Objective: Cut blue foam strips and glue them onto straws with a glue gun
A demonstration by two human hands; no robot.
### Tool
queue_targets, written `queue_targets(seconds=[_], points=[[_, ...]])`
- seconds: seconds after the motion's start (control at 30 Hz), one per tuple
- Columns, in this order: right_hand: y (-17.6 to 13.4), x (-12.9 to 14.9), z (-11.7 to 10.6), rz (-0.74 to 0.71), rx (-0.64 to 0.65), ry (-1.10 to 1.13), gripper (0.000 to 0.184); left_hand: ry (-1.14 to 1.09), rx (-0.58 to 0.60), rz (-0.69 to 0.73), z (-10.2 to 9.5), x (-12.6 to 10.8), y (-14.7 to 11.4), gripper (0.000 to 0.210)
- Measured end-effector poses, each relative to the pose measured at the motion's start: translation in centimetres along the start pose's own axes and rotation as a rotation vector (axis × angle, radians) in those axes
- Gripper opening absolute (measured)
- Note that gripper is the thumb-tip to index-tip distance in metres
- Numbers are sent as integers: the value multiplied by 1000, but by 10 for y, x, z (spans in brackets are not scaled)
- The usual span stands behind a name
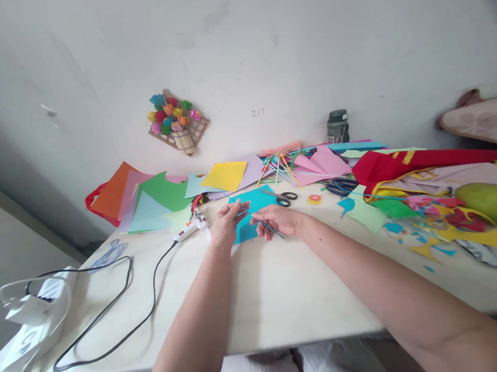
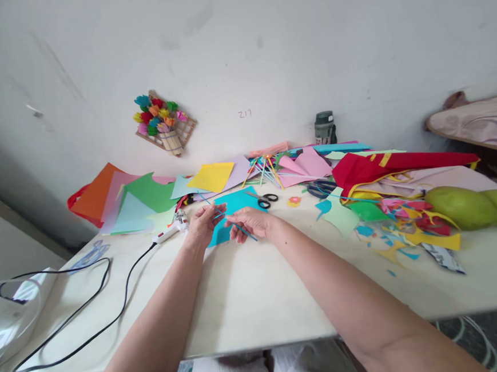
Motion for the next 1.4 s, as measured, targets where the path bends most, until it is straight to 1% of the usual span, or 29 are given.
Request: queue_targets(seconds=[0.13, 0.33, 0.53, 0.63, 0.7, 0.77, 0.83, 0.9, 1.07, 1.23, 1.33, 1.4], points=[[1, -1, 0, 6, -20, -9, 19, 15, -16, -5, 0, 0, 0, 22], [1, -1, 1, 24, -38, -18, 18, -31, -34, -16, -2, 1, 1, 23], [2, -3, 1, 53, -45, -48, 18, -66, -112, -16, -10, 2, 3, 24], [3, -5, 3, 63, -22, -71, 20, -90, -150, -22, -12, 2, 4, 24], [4, -7, 4, 61, 2, -98, 25, -110, -169, -32, -11, 1, 4, 22], [5, -7, 5, 51, -3, -132, 31, -124, -196, -45, -11, -1, 4, 19], [5, -5, 4, 29, -51, -160, 35, -130, -229, -53, -11, -3, 5, 16], [3, -2, 1, 0, -120, -171, 34, -129, -250, -66, -12, -4, 5, 15], [-2, 7, -7, -59, -317, -142, 22, -121, -248, -146, -12, -7, 5, 16], [-6, 11, -25, -94, -587, -112, 12, -81, -188, -252, -8, -6, 2, 16], [-8, 12, -40, -118, -714, -115, 9, -41, -126, -304, -7, -2, 2, 15], [-9, 11, -49, -132, -793, -146, 9, -23, -76, -307, -7, 2, 2, 15]])
Point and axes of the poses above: each hand's wrist, its own y-axis towards the middle knuckle, its own z-axis out of the palm, x = y × z, the point moved 2 cm from there along y, towards the middle knuckle, and after that the axes turned 9 degrees about z, right-handed, at the moved point
